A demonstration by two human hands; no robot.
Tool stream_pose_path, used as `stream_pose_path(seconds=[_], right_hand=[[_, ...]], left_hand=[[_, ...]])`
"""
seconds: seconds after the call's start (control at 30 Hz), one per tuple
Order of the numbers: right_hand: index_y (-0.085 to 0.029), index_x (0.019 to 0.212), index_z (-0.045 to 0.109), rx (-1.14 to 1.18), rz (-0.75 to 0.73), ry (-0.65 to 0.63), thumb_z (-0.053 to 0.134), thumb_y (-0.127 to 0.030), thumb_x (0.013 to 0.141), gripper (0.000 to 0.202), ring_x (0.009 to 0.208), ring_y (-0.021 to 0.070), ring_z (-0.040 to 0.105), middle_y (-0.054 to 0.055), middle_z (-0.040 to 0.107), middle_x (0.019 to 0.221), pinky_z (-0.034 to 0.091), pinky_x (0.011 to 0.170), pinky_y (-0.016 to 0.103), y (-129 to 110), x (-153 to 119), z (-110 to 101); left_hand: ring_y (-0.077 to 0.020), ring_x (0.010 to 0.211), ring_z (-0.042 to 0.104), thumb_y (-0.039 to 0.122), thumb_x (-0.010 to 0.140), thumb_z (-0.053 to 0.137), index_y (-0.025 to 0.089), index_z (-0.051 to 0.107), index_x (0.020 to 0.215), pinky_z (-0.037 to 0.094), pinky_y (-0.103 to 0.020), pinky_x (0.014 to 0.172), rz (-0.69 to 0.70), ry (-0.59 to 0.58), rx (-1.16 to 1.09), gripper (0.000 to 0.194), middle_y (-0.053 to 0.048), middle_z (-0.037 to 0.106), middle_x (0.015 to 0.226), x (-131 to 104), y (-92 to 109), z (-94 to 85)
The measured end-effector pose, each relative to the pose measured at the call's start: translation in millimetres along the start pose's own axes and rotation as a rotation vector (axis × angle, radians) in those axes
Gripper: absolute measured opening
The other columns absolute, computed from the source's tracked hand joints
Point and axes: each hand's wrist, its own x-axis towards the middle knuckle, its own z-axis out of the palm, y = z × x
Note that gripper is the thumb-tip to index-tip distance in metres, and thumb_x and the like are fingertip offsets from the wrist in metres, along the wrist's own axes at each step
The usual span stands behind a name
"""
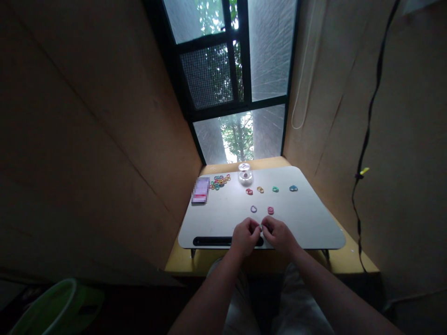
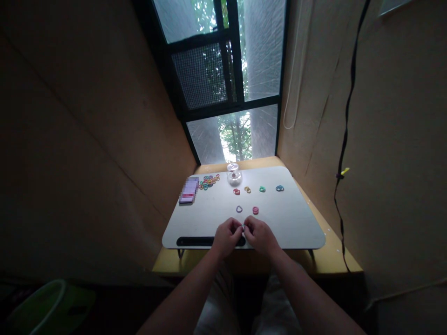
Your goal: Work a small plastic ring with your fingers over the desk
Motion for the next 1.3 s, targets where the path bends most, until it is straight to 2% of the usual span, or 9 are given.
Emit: stream_pose_path(seconds=[0.43,1.3], right_hand=[[-0.021,0.072,0.049,-0.036,0.011,-0.017,0.049,-0.021,0.081,0.009,0.057,0.0133,0.049,-0.003,0.052,0.062,0.033,0.056,0.025,-2.0,1.9,-0.5],[-0.021,0.072,0.047,-0.049,0.016,-0.031,0.049,-0.02,0.081,0.009,0.059,0.0135,0.048,-0.003,0.052,0.063,0.032,0.057,0.025,-3.0,1.1,1.2]], left_hand=[[-0.0104,0.058,0.049,0.028,0.08,0.058,0.018,0.059,0.075,0.034,-0.022,0.056,0.038,-0.055,0.011,0.012,0.003,0.058,0.064,0.9,-1.4,-1.5],[-0.0103,0.059,0.047,0.024,0.079,0.056,0.018,0.054,0.071,0.032,-0.022,0.056,0.015,-0.041,-0.012,0.01,0.004,0.054,0.063,2.7,-6.9,0.0]])
